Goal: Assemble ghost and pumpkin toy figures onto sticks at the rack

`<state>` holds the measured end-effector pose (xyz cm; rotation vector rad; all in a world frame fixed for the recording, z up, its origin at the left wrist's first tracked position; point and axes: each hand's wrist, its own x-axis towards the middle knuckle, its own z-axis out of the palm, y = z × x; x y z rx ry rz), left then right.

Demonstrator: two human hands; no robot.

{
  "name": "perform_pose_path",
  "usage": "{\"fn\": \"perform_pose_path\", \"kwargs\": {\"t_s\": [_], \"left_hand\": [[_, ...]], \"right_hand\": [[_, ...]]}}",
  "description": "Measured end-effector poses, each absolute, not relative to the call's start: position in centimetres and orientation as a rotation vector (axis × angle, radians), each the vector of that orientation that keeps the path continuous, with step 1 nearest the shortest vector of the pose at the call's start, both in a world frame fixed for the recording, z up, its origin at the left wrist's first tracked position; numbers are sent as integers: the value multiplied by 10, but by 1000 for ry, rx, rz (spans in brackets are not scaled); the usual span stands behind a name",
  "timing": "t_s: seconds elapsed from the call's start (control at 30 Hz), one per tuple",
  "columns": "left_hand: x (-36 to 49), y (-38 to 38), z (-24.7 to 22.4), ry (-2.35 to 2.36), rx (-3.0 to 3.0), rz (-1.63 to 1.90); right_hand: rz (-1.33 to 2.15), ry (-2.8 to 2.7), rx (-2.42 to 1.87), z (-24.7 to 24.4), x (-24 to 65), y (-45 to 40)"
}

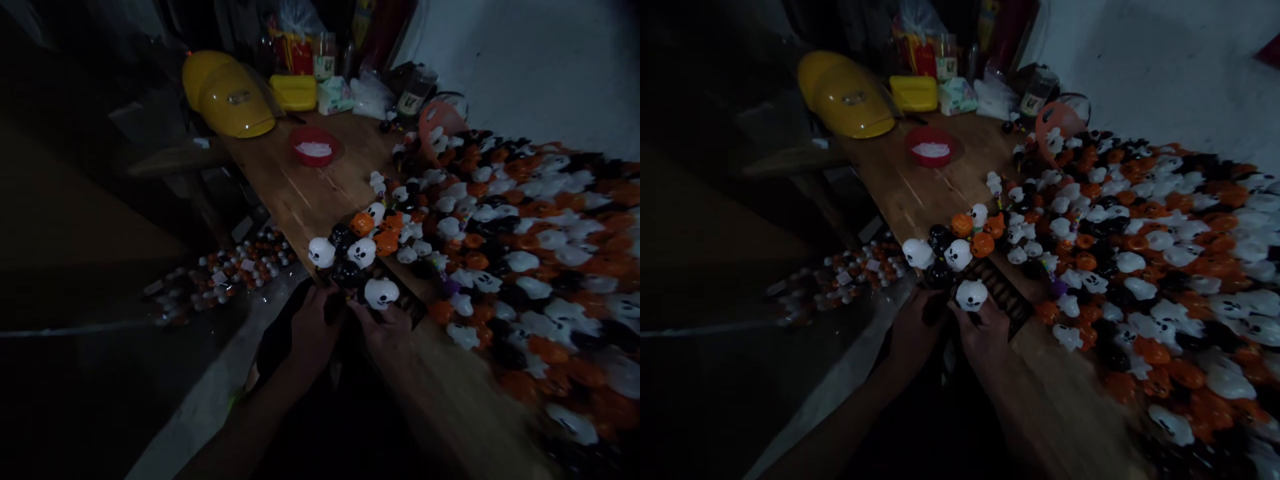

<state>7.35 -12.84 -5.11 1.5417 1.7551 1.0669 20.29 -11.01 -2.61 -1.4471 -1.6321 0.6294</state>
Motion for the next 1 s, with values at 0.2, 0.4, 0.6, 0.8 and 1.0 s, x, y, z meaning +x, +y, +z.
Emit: {"fn": "perform_pose_path", "kwargs": {"t_s": [0.2,0.4,0.6,0.8,1.0], "left_hand": [[75,-130,-51,1754,1554,1066],[76,-129,-54,1711,1598,1132],[74,-125,-59,1696,1618,1146],[68,-123,-55,1697,1699,1132],[64,-124,-51,1729,1788,1097]], "right_hand": [[499,-1688,-1414,-31,205,-112],[286,-1843,-1325,-33,202,-108],[141,-1874,-1323,-37,198,-110],[118,-1920,-1293,-36,194,-112],[349,-1946,-1348,-26,200,-115]]}}
